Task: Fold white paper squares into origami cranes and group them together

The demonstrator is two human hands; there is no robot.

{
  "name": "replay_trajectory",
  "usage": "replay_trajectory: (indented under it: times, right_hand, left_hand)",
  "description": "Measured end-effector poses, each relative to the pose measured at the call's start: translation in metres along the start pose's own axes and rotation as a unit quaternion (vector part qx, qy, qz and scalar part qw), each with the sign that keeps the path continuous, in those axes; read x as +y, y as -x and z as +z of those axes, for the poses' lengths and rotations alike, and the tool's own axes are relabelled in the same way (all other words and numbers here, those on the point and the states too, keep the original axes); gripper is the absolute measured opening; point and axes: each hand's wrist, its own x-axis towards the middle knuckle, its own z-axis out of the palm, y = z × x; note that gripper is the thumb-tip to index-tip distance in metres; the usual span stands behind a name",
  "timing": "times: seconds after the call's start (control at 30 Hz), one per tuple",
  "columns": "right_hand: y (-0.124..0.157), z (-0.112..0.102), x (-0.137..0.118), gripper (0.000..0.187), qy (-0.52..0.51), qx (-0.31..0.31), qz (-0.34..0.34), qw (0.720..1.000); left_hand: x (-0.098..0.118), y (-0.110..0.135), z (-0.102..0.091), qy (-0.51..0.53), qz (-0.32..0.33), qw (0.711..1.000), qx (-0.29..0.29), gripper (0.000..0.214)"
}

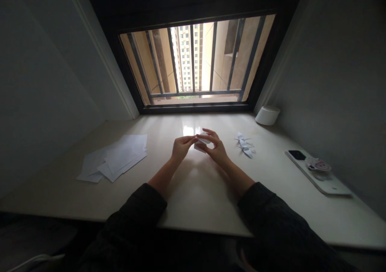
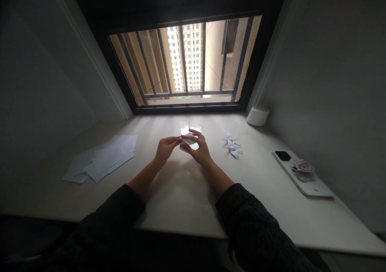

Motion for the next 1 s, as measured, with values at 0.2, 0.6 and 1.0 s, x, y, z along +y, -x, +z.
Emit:
replay_trajectory:
  times: [0.2,0.6,1.0]
  right_hand:
    - [-0.0006,0.0003,0.0007,0.035,-0.036,-0.023,-0.001,0.999]
    - [-0.0011,0.0029,0.0042,0.028,-0.084,-0.015,0.035,0.996]
    - [-0.0032,0.0,-0.0015,0.035,-0.067,0.007,0.048,0.997]
  left_hand:
    - [0.0019,0.0006,-0.0001,0.003,-0.01,1.0,-0.011,0.031]
    - [0.0045,0.003,0.0022,-0.025,0.019,0.999,0.007,0.027]
    - [0.0085,0.0019,-0.0007,-0.049,0.054,0.997,0.033,0.027]
